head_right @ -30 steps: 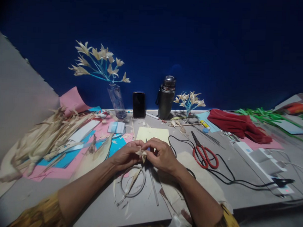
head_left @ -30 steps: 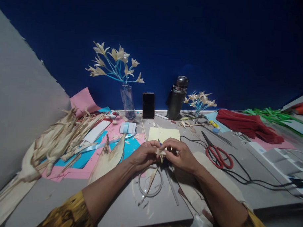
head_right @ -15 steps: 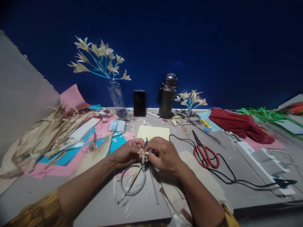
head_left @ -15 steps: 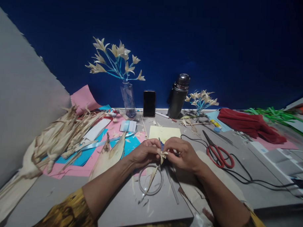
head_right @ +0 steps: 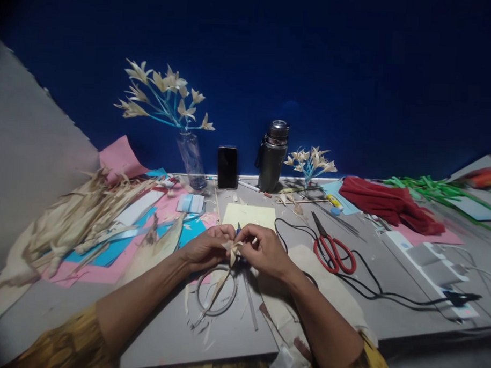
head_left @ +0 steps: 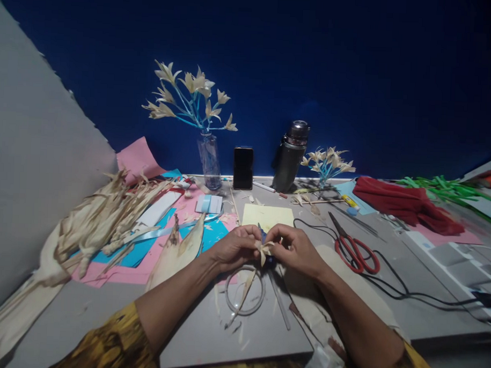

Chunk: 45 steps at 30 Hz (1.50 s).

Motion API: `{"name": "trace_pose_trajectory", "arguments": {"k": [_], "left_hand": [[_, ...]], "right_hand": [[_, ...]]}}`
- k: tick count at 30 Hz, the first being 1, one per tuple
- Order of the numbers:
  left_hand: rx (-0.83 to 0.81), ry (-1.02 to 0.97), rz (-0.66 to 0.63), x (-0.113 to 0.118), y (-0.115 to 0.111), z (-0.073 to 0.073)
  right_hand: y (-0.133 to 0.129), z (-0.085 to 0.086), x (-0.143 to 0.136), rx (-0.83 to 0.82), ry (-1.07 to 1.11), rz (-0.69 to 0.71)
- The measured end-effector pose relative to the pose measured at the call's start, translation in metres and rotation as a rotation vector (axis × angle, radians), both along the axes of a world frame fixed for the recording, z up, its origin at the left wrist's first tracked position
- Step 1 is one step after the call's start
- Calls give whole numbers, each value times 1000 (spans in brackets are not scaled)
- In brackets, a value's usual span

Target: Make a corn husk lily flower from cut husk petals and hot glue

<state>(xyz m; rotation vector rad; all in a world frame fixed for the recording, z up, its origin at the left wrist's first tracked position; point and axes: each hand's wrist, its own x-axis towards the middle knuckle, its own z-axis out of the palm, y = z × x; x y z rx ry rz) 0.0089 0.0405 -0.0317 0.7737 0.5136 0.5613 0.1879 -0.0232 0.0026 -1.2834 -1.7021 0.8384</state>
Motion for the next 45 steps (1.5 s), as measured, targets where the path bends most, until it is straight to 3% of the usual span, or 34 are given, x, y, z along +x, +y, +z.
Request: {"name": "trace_pose_trajectory", "arguments": {"k": [6, 15, 25, 31, 41, 45], "left_hand": [[31, 16, 9, 1, 0, 1], [44, 30, -3, 0, -2, 5], [-12, -43, -29, 1, -4, 6], [-105, -48, -36, 0, -1, 1], [-200, -33, -8, 3, 0, -2], [-192, -22, -16, 2, 1, -2]], "right_hand": [[0, 1, 2, 234, -99, 120], [0, 2, 5, 230, -74, 170], [3, -5, 2, -272, 329, 180], [3, -13, -6, -353, 545, 35], [5, 2, 3, -267, 282, 33], [2, 2, 1, -46, 39, -28]]}}
